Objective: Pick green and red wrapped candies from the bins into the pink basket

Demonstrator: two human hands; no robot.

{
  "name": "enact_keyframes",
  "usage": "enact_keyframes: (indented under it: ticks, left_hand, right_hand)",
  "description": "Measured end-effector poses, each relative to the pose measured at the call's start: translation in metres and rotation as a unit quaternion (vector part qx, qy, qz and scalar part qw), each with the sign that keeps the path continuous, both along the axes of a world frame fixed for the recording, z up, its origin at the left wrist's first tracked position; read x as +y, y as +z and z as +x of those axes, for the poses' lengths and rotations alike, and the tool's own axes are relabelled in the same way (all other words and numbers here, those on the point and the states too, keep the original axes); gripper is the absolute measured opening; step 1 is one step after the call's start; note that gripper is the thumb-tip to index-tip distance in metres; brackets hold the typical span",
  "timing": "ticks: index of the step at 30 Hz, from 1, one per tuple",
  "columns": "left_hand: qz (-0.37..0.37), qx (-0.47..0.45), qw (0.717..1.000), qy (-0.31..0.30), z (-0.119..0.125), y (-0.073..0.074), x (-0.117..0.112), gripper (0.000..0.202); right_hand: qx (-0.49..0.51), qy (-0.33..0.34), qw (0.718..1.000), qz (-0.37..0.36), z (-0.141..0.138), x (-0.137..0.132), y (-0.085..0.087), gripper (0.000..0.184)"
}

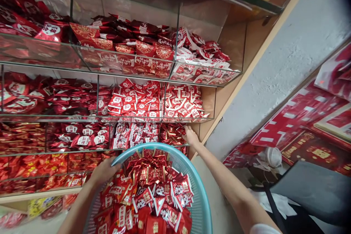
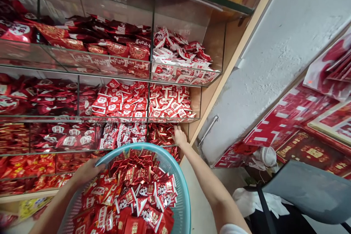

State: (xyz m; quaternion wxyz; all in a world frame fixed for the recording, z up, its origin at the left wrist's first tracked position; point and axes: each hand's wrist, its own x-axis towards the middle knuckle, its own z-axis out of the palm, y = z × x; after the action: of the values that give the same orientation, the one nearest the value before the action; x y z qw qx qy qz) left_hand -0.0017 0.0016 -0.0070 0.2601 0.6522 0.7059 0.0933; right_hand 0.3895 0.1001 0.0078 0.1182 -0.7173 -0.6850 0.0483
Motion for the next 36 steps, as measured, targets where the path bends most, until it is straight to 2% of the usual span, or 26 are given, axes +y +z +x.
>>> enact_keyframes:
  ticks: [4, 9, 17, 32, 36]
  left_hand:
    - [0.007, -0.001, 1.0, 0.002, 0.0, 0.001, -0.001, 0.02]
    - [-0.006, 0.003, 1.0, 0.006, 0.0, 0.001, -0.001, 0.021]
    - [-0.003, -0.009, 1.0, 0.007, -0.003, -0.004, 0.002, 0.022]
    - [-0.014, 0.01, 1.0, 0.003, -0.002, -0.004, 0.002, 0.023]
    - [-0.011, -0.004, 1.0, 0.005, -0.002, -0.003, 0.001, 0.022]
  right_hand:
    - [-0.037, -0.021, 0.998, -0.042, -0.006, 0.026, -0.011, 0.058]
    - [-0.058, -0.026, 0.995, -0.072, -0.003, 0.041, -0.021, 0.048]
    - [-0.054, -0.018, 0.997, -0.056, 0.008, 0.038, -0.025, 0.031]
    - [-0.07, -0.026, 0.996, -0.046, 0.002, 0.046, -0.028, 0.036]
    - [-0.065, -0.028, 0.996, -0.051, -0.002, 0.048, -0.027, 0.029]
